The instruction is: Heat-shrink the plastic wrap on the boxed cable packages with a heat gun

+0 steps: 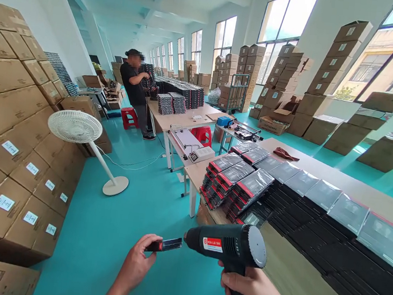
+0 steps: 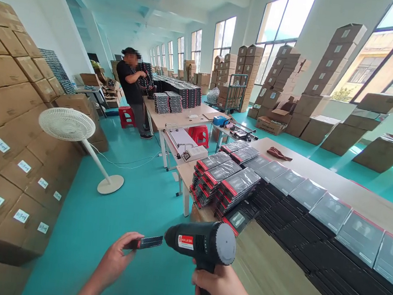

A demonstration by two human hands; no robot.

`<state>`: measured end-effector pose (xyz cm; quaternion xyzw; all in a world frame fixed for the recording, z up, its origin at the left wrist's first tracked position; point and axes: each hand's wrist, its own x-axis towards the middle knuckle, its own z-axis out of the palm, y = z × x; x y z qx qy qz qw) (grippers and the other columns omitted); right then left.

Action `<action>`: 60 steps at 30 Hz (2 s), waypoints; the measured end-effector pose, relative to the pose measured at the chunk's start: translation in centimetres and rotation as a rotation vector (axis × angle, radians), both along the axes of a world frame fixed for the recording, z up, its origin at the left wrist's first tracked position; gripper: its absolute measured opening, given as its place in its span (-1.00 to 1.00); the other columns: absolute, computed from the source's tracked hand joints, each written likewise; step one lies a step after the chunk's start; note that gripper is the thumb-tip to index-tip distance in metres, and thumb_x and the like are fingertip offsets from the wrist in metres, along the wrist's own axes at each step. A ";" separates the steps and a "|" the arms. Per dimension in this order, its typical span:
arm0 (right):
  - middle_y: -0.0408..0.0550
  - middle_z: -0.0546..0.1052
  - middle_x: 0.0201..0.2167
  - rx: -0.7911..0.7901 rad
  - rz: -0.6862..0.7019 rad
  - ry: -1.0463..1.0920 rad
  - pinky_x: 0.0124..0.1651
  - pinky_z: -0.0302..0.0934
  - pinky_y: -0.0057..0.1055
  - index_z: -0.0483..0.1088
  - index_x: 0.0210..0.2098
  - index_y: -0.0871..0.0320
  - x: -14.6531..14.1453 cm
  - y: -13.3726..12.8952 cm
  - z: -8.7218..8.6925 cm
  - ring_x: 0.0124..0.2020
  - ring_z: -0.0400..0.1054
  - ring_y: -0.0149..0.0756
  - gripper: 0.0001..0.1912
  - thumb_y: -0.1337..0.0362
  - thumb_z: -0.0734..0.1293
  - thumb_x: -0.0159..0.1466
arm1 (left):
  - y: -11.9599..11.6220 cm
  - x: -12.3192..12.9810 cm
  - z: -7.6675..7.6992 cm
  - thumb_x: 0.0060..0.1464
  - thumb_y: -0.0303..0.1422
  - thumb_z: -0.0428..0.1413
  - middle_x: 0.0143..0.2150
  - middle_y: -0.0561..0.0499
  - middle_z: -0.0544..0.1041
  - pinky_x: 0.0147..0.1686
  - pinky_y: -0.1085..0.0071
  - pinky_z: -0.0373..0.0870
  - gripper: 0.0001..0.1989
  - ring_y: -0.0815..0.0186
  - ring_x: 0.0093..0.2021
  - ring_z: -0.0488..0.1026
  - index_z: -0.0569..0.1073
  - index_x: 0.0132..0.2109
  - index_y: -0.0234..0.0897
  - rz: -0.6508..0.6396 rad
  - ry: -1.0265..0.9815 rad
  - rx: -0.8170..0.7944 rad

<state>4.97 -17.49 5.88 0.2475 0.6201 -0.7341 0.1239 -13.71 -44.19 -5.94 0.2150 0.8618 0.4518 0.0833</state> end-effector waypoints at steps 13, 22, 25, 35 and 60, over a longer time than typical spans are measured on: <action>-0.16 0.45 -0.61 -0.085 -0.055 0.017 -0.48 0.16 -0.39 0.40 -0.17 0.20 1.0 0.6 -0.5 -0.58 0.25 -0.34 -0.55 0.05 0.38 0.02 | 0.8 0.1 1.0 -0.10 -0.44 0.01 -0.01 -0.05 0.59 0.05 0.15 0.45 -0.59 0.12 0.03 0.52 0.59 -0.11 -0.09 0.001 0.084 -0.023; -0.19 0.41 -0.63 -0.047 0.053 0.036 -0.46 0.12 -0.40 0.40 -0.33 0.15 -0.1 -1.4 1.5 -0.57 0.23 -0.35 -0.73 0.14 0.36 0.01 | 0.3 -1.0 -0.1 -0.11 -0.44 0.06 -0.04 -0.02 0.61 0.33 -0.07 0.09 -0.60 0.08 0.06 0.50 0.61 -0.12 -0.03 -0.016 0.144 -0.084; -0.19 0.42 -0.65 -0.017 0.052 0.017 -0.48 0.14 -0.38 0.39 -0.23 0.18 -0.4 -0.5 1.2 -0.61 0.21 -0.35 -0.64 0.12 0.36 0.03 | 0.0 -1.0 0.3 -0.12 -0.43 0.04 -0.02 -0.03 0.60 0.20 0.04 0.32 -0.60 0.08 0.07 0.50 0.61 -0.14 -0.05 -0.001 0.102 -0.047; -0.09 0.51 -0.48 -0.192 -0.051 0.042 -0.54 0.19 -0.43 0.38 -0.23 0.23 -0.6 2.8 0.8 -0.54 0.35 -0.33 -0.61 0.15 0.43 0.01 | -0.5 -0.3 1.2 -0.11 -0.39 0.06 -0.05 -0.07 0.61 -0.11 0.24 0.51 -0.64 0.08 -0.06 0.55 0.60 -0.14 -0.11 0.060 0.034 0.021; -0.19 0.44 -0.55 -0.027 -0.006 0.033 -0.49 0.21 -0.41 0.37 -0.28 0.16 -1.3 -0.6 2.4 -0.54 0.32 -0.34 -0.69 0.18 0.38 0.00 | 0.3 -0.5 0.4 -0.16 -0.41 0.06 -0.08 -0.05 0.61 0.00 0.21 0.47 -0.65 0.11 -0.05 0.54 0.61 -0.19 -0.12 0.083 0.021 0.050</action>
